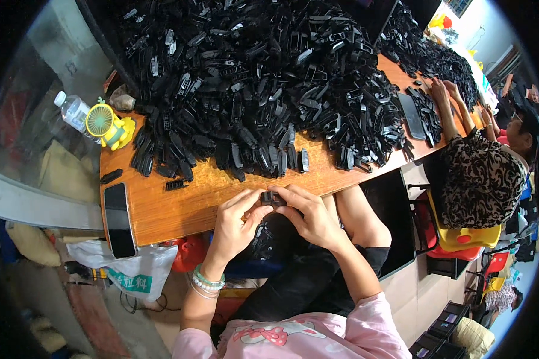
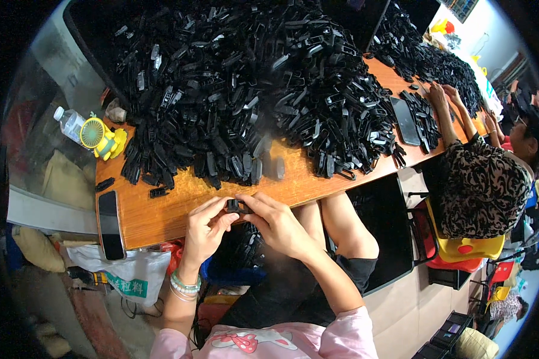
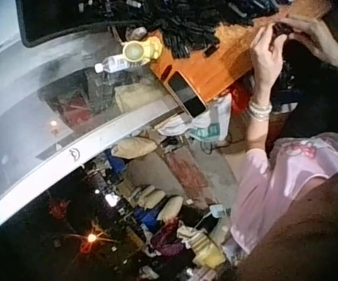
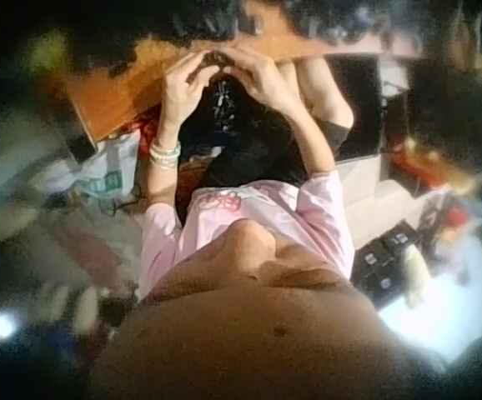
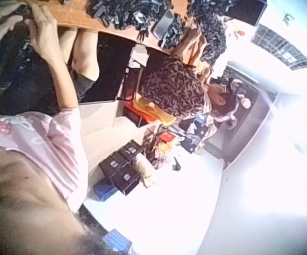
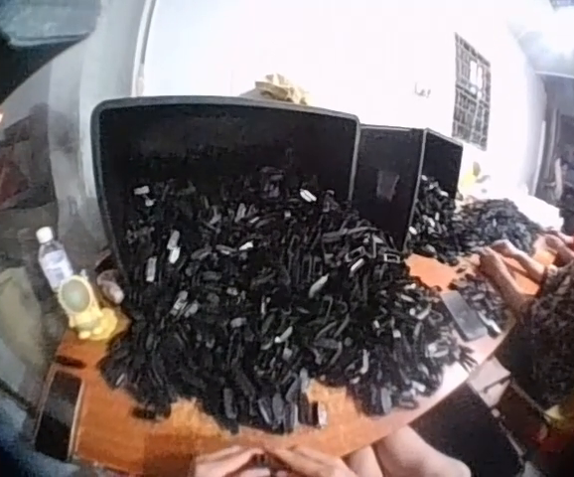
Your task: The person assembles small black plastic components by hand at a workstation.
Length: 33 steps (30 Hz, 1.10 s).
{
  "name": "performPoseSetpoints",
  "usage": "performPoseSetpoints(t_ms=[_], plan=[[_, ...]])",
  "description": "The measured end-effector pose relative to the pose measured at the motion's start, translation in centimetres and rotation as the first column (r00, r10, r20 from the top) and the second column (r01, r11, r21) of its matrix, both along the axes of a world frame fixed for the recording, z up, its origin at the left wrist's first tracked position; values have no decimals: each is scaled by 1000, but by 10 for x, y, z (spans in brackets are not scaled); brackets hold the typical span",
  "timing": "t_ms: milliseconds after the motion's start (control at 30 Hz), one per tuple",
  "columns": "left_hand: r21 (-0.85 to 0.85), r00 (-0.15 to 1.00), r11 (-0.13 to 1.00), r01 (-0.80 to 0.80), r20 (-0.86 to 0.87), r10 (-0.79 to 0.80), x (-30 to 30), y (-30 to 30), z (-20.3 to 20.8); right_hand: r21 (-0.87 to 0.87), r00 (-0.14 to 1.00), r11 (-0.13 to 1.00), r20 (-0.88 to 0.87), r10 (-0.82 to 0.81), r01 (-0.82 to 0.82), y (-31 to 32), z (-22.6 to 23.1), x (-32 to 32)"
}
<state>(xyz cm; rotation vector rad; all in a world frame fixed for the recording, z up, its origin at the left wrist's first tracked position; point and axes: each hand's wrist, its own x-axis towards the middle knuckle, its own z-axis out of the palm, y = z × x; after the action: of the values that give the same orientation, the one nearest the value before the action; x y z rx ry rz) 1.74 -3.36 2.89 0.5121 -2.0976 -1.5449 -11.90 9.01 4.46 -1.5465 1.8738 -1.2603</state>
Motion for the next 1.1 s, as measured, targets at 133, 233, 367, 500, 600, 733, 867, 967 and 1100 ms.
performPoseSetpoints(t_ms=[133, 233, 367, 500, 600, 733, 867, 967, 1100], plan=[[-278, 998, 960, -6, -55, -10, 4, 0, 6, -49, 999, 998, 30, 43, -41, 1, -3, 1], [-339, 998, 941, -15, -61, -7, 6, 3, 12, -50, 998, 999, -57, 3, -5, 2, -6, 10], [-389, 1000, 921, 13, 1, -14, 7, 8, 26, -148, 985, 989, -171, -31, 6, 6, -16, 16], [-167, 993, 979, -115, -39, 110, -1, 25, 22, -231, 959, 965, -224, -175, 122, 0, -18, 27], [17, 985, 993, -121, -123, 122, 1, 20, 20, -262, 970, 957, -174, -170, 121, 1, -11, 33], [213, 994, 975, 59, -104, -37, 12, 14, 16, -187, 930, 962, 345, -126, 200, 10, -14, 33], [162, 993, 982, 98, -84, -85, 1, 20, 11, -204, 904, 932, 374, -207, 298, 20, -23, 32], [-200, 996, 976, 88, -16, -93, -26, 9, 13, 112, 850, 963, 453, -270, 246, 37, -34, 18], [-571, 998, 821, 25, -37, -55, -79, 0, 5, 68, 975, 976, 70, -211, 207, 37, -25, 4]])
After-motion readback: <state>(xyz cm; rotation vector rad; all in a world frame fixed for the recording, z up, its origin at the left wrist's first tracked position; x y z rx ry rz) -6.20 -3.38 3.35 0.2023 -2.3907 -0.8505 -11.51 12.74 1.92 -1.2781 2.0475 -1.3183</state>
